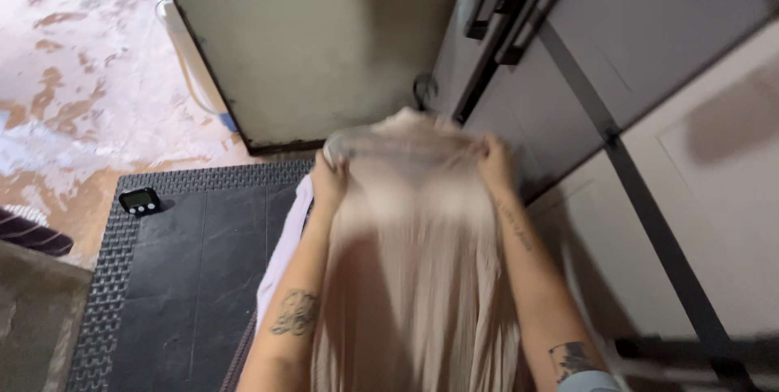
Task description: The person removes multiple garments from a closet, one at a time, and places them on a nearby surface. The items include various tops and dresses on hangers, which are set down in a pile.
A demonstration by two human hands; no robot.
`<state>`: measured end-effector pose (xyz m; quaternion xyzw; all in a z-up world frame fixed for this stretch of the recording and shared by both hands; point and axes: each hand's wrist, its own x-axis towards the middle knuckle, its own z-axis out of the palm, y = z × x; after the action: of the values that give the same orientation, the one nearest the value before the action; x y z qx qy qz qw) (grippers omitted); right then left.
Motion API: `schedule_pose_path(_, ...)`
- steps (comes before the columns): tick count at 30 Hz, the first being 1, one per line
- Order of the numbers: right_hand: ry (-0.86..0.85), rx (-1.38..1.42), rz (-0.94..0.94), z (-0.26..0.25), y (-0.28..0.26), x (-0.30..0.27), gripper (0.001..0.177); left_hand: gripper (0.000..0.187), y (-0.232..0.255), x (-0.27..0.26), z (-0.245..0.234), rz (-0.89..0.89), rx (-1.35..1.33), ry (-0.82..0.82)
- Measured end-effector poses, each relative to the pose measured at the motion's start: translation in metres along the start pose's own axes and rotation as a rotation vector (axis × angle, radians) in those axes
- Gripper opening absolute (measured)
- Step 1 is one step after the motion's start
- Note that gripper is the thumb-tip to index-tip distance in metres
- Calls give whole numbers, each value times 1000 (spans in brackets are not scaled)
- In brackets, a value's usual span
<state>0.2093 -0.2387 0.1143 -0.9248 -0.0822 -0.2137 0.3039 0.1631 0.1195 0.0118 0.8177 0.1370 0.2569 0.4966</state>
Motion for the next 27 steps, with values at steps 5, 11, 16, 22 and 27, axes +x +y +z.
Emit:
schedule_pose_path(5,85,-251,-38,85,40,-66,20,45,-50,-58,15,-206,204,45)
schedule_pose_path(11,194,-224,-31,84,37,-89,25,44,-15,-75,1,-306,241,17)
schedule_pose_path(16,171,-229,-50,76,26,-99,34,47,-2,-74,-8,-350,282,-34)
schedule_pose_path(22,1,-293,29,74,30,-107,48,66,-33,-81,3,-320,190,-120)
schedule_pose_path(27,-191,-386,48,67,35,-121,67,70,-76,-90,7,-83,-127,-103)
